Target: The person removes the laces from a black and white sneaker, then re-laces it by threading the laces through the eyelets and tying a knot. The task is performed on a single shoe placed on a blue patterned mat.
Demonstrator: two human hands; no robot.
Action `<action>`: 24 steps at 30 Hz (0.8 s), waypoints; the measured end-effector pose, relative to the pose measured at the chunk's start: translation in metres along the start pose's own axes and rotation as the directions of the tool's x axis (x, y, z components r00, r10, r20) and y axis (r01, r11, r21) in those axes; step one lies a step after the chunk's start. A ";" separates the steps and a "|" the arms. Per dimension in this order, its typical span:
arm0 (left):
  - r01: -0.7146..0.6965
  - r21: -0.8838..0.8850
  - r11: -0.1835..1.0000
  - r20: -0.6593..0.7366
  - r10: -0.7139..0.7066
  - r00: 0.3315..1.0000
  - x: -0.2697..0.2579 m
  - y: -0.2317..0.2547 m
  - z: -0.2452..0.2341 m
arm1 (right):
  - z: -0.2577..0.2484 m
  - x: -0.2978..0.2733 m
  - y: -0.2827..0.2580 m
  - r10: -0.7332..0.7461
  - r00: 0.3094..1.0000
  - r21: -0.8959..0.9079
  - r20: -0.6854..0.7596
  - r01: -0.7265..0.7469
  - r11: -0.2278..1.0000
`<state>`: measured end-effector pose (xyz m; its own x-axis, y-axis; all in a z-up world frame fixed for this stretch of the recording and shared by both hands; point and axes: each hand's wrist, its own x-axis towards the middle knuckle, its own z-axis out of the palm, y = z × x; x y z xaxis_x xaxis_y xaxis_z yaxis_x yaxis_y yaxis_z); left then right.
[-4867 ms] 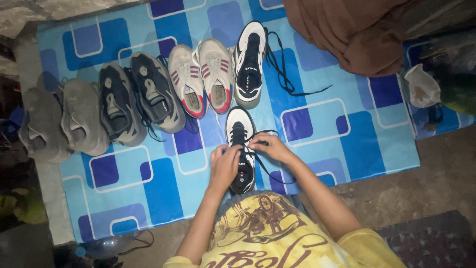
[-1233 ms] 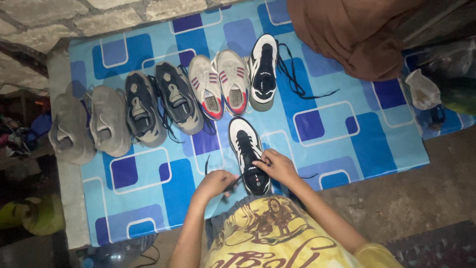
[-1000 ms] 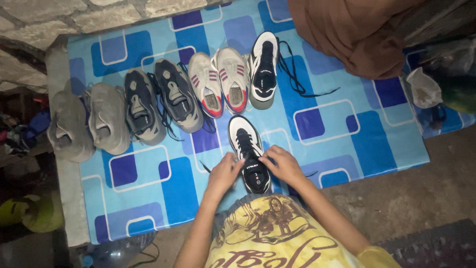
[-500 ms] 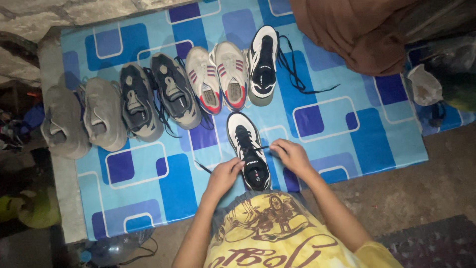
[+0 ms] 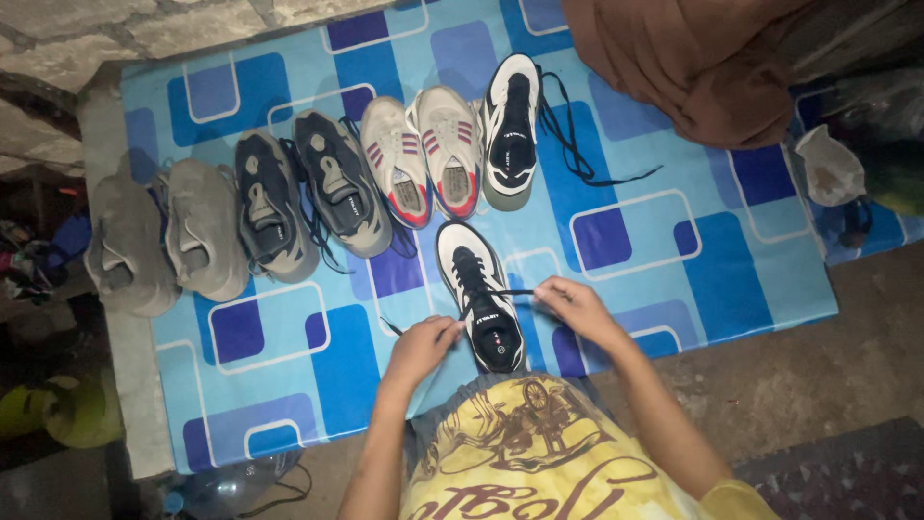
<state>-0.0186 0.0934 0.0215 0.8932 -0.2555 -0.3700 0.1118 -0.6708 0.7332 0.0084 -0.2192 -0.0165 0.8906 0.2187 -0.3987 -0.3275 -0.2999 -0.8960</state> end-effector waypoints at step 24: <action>-0.171 0.129 0.977 -0.385 0.208 0.899 0.026 0.040 0.040 | -0.077 -0.005 -0.159 -0.259 0.959 0.522 -0.114 0.280 0.806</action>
<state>-0.0081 0.0321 0.0183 0.9941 -0.1010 0.0396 -0.0993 -0.7013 0.7060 0.0798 -0.2439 0.1429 0.9751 0.1812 -0.1283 -0.1796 0.3046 -0.9354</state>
